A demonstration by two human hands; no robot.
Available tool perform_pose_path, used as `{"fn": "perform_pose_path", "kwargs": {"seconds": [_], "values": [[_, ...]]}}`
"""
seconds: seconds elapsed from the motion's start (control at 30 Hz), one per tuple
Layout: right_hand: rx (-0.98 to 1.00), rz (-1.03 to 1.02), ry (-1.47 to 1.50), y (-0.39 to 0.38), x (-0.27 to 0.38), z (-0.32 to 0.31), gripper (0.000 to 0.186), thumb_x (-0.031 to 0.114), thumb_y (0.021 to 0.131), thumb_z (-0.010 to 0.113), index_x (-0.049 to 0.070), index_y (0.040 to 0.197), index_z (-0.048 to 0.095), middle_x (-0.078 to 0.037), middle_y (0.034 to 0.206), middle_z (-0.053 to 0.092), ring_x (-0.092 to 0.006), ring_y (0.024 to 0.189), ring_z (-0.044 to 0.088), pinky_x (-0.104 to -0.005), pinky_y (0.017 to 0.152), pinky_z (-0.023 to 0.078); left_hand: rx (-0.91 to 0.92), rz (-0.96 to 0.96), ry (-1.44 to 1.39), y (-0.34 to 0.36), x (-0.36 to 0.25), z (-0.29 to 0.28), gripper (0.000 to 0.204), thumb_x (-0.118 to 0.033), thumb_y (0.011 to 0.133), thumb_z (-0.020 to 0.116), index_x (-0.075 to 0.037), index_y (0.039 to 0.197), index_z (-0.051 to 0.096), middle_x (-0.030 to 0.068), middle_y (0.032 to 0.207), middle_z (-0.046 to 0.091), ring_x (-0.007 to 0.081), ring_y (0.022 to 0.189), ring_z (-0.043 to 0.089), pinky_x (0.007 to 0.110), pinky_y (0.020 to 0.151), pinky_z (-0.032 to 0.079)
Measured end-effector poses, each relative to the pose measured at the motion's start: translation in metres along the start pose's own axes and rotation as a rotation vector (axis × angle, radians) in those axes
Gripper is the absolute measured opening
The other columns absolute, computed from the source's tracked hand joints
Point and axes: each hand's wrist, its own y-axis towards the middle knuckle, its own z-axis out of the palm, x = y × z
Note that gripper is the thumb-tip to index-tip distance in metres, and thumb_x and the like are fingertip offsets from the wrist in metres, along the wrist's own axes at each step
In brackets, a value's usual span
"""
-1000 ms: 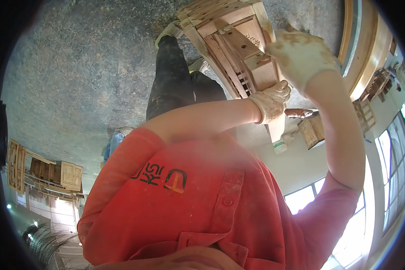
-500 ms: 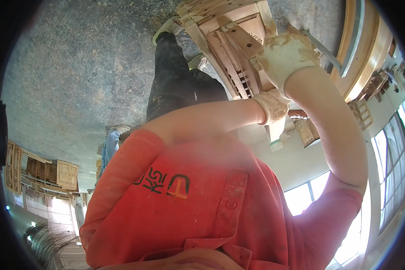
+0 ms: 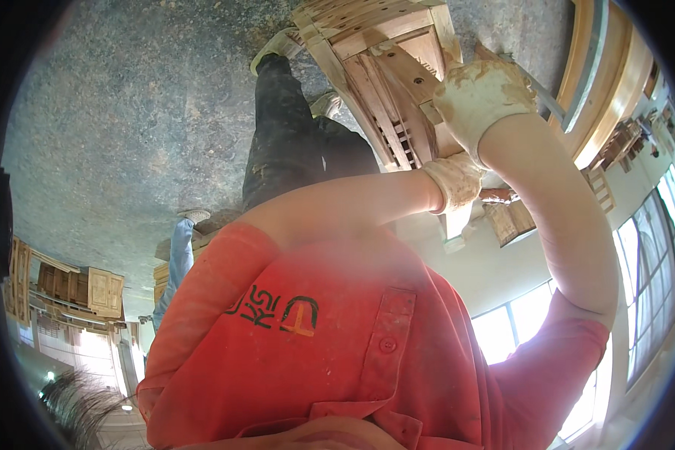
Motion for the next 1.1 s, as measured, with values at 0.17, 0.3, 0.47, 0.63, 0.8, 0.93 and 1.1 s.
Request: {"fn": "perform_pose_path", "kwargs": {"seconds": [0.17, 0.3, 0.47, 0.63, 0.8, 0.93, 1.1], "values": [[0.24, -0.027, -0.056, 0.001, 0.009, -0.011, 0.016, 0.008, 0.085, 0.056, 0.006, 0.097, 0.065, -0.008, 0.093, 0.066, -0.0223, 0.084, 0.064, -0.0335, 0.074, 0.054, 0.44, 0.382, 0.893, 0.002, -0.01, -0.022, 0.027, -0.017, 0.083, 0.051, 0.001, 0.091, 0.069, 0.0144, 0.1, 0.064, 0.0335, 0.096, 0.05, 0.041, 0.099, 0.031], [0.125, 0.052, 0.07, -0.015, 0.002, -0.001, 0.02, 0.007, 0.084, 0.057, 0.01, 0.1, 0.069, -0.008, 0.088, 0.066, -0.0211, 0.077, 0.064, -0.034, 0.071, 0.054, -0.073, 0.573, 0.887, 0.018, 0.038, 0.026, 0.025, -0.017, 0.082, 0.052, -0.001, 0.087, 0.071, 0.0148, 0.096, 0.066, 0.0324, 0.094, 0.05, 0.048, 0.1, 0.027], [-0.214, 0.108, 0.269, -0.027, -0.003, 0.028, 0.023, 0.007, 0.086, 0.055, 0.015, 0.104, 0.067, -0.005, 0.089, 0.064, -0.0199, 0.078, 0.062, -0.0324, 0.074, 0.053, 0.315, 0.5, 1.103, 0.011, 0.001, -0.003, 0.03, -0.023, 0.082, 0.052, -0.002, 0.091, 0.071, 0.0152, 0.095, 0.067, 0.0301, 0.096, 0.05, 0.045, 0.101, 0.026], [0.149, 0.185, 0.27, -0.026, 0.021, -0.013, 0.032, 0.011, 0.088, 0.055, 0.025, 0.116, 0.061, -0.004, 0.104, 0.063, -0.0209, 0.106, 0.06, -0.0377, 0.097, 0.046, 0.493, 0.438, 1.051, 0.007, -0.014, -0.016, 0.039, -0.035, 0.079, 0.053, -0.004, 0.093, 0.072, 0.0144, 0.096, 0.068, 0.0287, 0.102, 0.05, 0.044, 0.103, 0.022], [-0.299, -0.145, 0.218, -0.012, -0.008, 0.007, 0.025, 0.01, 0.088, 0.053, 0.019, 0.106, 0.066, -0.002, 0.091, 0.062, -0.0193, 0.09, 0.06, -0.035, 0.089, 0.049, 0.239, 0.475, 1.06, 0.019, 0.021, 0.012, 0.04, -0.038, 0.08, 0.053, -0.005, 0.093, 0.072, 0.0135, 0.1, 0.068, 0.0283, 0.104, 0.05, 0.043, 0.104, 0.022], [-0.35, -0.124, 0.219, -0.007, -0.001, 0.023, 0.025, 0.01, 0.087, 0.054, 0.019, 0.106, 0.066, -0.001, 0.097, 0.062, -0.0191, 0.097, 0.059, -0.0358, 0.093, 0.046, 0.185, 0.521, 1.145, 0.015, 0.016, 0.014, 0.033, -0.031, 0.082, 0.054, -0.006, 0.093, 0.072, 0.0115, 0.103, 0.068, 0.027, 0.103, 0.051, 0.042, 0.103, 0.023], [-0.117, -0.028, 0.229, -0.013, -0.02, 0.01, 0.024, 0.009, 0.086, 0.054, 0.018, 0.105, 0.066, 0.0, 0.108, 0.063, -0.019, 0.104, 0.058, -0.0363, 0.096, 0.043, 0.257, 0.489, 1.118, 0.011, 0.007, -0.004, 0.028, -0.026, 0.083, 0.054, -0.006, 0.093, 0.072, 0.0105, 0.106, 0.067, 0.0257, 0.105, 0.052, 0.041, 0.104, 0.024]]}}
